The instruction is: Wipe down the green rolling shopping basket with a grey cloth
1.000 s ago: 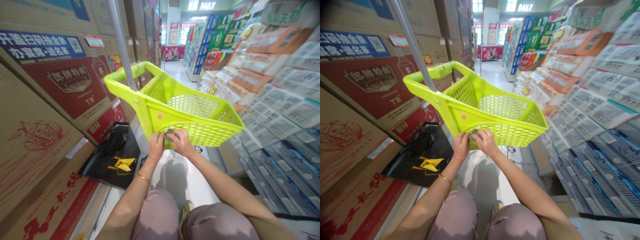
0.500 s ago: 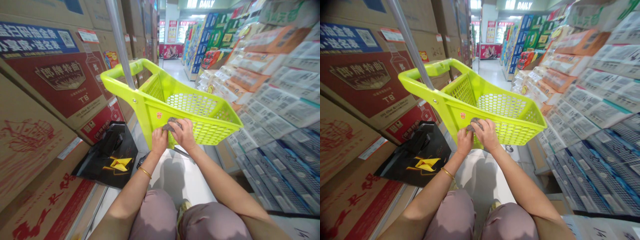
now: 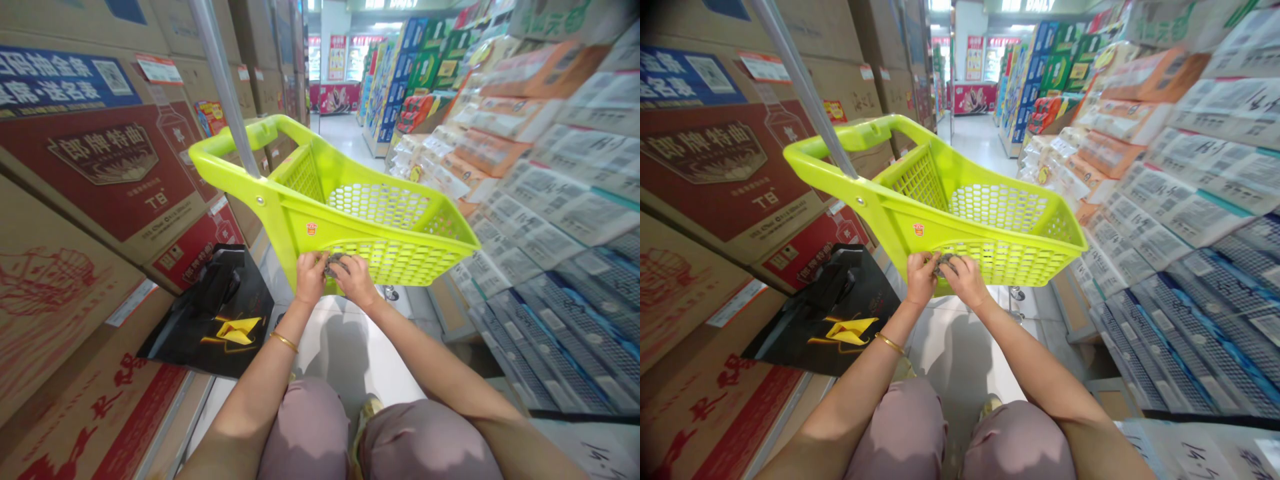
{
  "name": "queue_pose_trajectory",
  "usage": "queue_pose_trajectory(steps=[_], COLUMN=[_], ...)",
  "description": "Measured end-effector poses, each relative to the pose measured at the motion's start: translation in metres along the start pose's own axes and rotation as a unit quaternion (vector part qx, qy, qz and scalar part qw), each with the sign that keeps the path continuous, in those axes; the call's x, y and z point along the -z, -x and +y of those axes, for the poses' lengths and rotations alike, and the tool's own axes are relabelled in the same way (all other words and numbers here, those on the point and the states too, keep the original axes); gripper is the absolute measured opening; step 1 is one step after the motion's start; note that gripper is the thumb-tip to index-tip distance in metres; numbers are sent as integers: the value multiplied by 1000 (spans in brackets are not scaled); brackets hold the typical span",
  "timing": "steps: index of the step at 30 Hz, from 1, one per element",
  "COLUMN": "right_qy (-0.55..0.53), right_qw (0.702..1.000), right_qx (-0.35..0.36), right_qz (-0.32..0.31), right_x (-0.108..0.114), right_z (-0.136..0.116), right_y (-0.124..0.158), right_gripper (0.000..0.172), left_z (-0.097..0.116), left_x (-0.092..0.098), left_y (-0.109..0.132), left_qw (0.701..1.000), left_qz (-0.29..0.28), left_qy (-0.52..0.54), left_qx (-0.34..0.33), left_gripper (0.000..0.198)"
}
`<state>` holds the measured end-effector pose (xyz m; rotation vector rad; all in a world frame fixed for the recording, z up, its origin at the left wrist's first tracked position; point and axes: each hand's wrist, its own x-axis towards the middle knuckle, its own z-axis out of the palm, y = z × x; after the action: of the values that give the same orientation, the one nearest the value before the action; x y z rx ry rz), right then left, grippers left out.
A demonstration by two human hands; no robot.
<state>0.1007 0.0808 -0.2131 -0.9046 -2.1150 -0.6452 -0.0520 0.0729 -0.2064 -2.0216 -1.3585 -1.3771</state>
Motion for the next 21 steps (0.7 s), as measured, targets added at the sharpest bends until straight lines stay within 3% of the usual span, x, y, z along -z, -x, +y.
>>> queue_pose_trajectory(steps=[5,11,13,21], right_qy=[21,12,19,32], right_qw=[995,995,997,991], right_qx=[87,46,34,5], right_qz=[-34,-89,-65,131], right_x=[0,10,17,37], right_z=[-4,-1,-1,7], right_y=[21,6,-7,-59], right_gripper=[16,21,22,23], left_z=[-4,1,3,9], left_x=[3,2,2,3], left_y=[-1,-1,-1,0], left_qw=[999,1000,999,999], left_qz=[8,23,34,27], left_qy=[-31,-12,-27,-28], left_qx=[-11,-3,-3,30], left_gripper=[32,28,28,23])
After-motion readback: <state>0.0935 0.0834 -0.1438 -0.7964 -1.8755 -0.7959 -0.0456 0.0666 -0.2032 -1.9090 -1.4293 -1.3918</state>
